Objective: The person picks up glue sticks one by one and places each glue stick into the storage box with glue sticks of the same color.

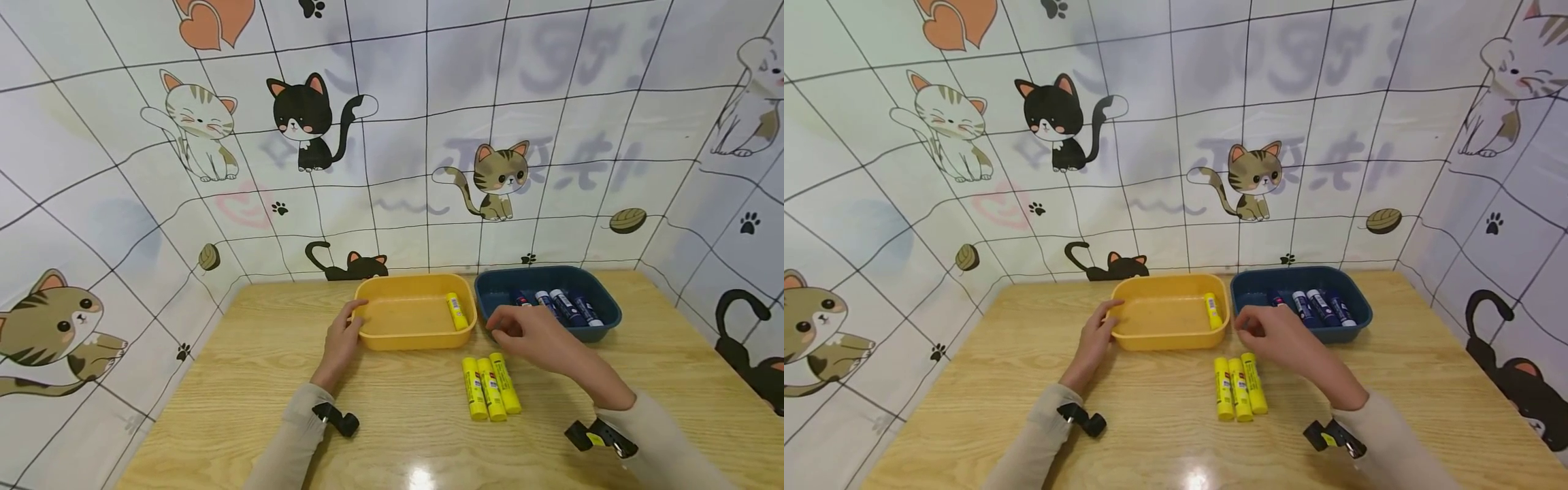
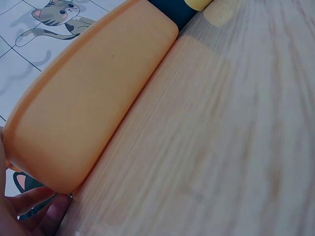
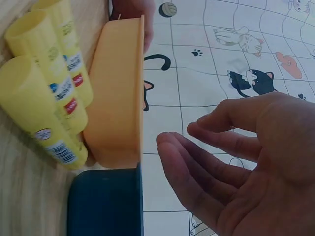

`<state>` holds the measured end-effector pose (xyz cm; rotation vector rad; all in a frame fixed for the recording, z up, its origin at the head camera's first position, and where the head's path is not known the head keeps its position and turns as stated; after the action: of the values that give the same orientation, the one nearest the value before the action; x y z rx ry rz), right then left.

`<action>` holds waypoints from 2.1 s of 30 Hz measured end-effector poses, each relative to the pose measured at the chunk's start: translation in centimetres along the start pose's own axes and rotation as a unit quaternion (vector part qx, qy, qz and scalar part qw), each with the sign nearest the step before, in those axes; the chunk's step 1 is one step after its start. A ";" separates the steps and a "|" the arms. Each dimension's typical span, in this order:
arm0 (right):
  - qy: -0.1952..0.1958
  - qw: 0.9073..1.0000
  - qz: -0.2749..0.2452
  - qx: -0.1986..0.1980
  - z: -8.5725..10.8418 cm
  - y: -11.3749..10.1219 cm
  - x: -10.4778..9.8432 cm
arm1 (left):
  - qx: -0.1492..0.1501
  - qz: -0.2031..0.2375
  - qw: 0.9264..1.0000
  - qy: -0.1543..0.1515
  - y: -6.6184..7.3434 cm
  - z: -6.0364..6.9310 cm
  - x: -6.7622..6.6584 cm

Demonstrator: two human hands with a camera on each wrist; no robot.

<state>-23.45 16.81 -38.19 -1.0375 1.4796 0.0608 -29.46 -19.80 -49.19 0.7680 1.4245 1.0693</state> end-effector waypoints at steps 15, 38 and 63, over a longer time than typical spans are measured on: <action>-0.067 0.998 0.007 0.017 1.4 1.6 1.4 | -0.002 0.009 1.000 -0.015 -0.1 0.2 0.0; -0.102 0.994 -0.028 0.032 1.5 2.8 2.7 | -0.006 0.009 1.000 -0.014 -0.3 0.1 -0.1; -0.148 0.981 -0.083 0.096 1.9 2.8 2.6 | 0.001 0.009 1.000 -0.014 -0.3 0.0 -0.1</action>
<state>-23.26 18.21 -42.20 -0.9454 1.1035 -0.0448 -29.41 -20.04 -49.45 0.7957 1.3973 1.0677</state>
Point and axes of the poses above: each hand's wrist, its own z-axis away from the middle knuckle, its own x-axis out of the palm, y = z × x, the point moved 1 cm from there along -z, towards the middle knuckle, and after that the axes turned 14 degrees about -x, right-handed, at the moved point
